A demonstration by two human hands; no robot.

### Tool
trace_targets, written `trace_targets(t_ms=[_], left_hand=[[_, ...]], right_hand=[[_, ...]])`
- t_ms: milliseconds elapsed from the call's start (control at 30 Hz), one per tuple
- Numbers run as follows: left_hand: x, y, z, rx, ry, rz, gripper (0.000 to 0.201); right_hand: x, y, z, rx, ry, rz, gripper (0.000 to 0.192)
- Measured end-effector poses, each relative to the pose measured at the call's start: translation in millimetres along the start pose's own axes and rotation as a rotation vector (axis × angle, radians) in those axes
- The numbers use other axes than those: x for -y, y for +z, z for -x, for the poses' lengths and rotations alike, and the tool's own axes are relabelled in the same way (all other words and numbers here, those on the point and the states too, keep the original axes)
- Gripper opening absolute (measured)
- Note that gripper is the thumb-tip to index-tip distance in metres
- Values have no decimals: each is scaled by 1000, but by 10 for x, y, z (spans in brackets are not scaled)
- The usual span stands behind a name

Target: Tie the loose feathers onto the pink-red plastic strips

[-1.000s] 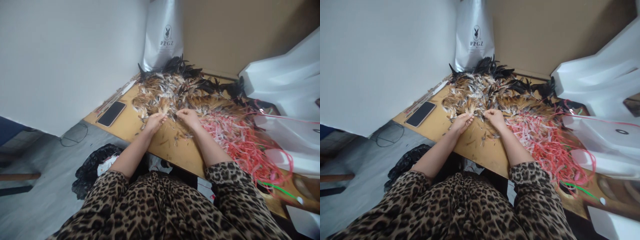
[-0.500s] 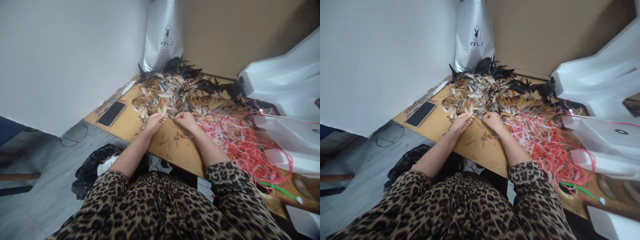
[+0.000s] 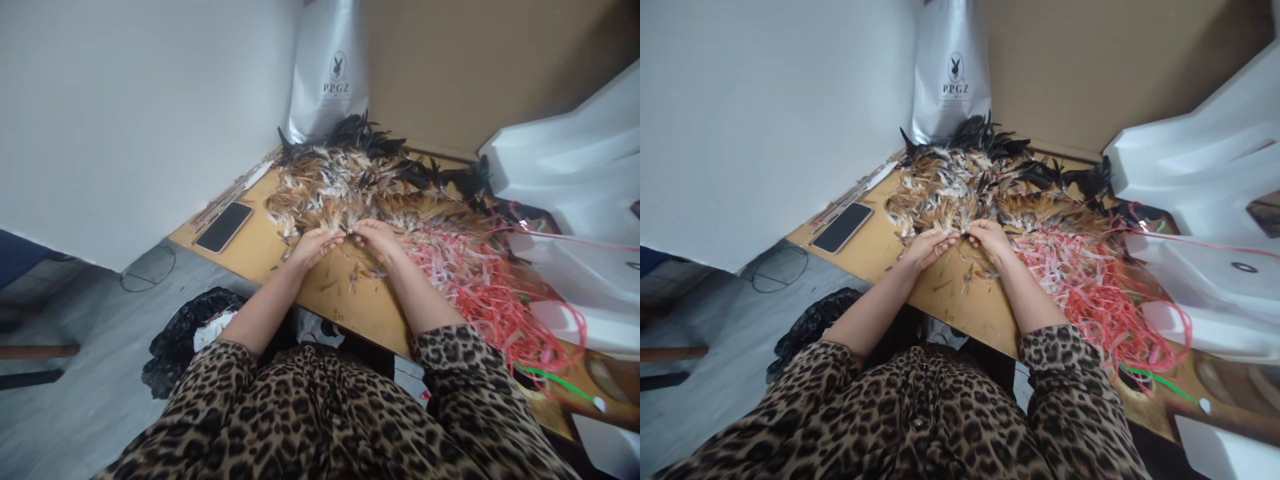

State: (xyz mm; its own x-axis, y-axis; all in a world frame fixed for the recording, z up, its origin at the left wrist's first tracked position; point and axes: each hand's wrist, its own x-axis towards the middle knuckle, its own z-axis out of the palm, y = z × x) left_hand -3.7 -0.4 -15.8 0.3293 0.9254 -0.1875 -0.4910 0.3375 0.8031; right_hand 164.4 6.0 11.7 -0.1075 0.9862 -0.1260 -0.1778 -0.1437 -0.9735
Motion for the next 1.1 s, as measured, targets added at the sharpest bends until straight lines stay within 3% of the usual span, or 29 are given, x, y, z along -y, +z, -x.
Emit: trace_targets(t_ms=[367, 533, 767, 1100], left_hand=[[15, -1, 18, 98, -48, -31, 18], [-2, 28, 22, 25, -39, -26, 10], [-6, 51, 26, 18, 32, 16, 9], [11, 25, -5, -20, 50, -5, 14]], right_hand=[[-67, 103, 37, 16, -13, 40, 23], [-93, 117, 39, 28, -8, 52, 25], [1, 163, 90, 39, 16, -33, 27], [-20, 158, 55, -57, -69, -5, 32]])
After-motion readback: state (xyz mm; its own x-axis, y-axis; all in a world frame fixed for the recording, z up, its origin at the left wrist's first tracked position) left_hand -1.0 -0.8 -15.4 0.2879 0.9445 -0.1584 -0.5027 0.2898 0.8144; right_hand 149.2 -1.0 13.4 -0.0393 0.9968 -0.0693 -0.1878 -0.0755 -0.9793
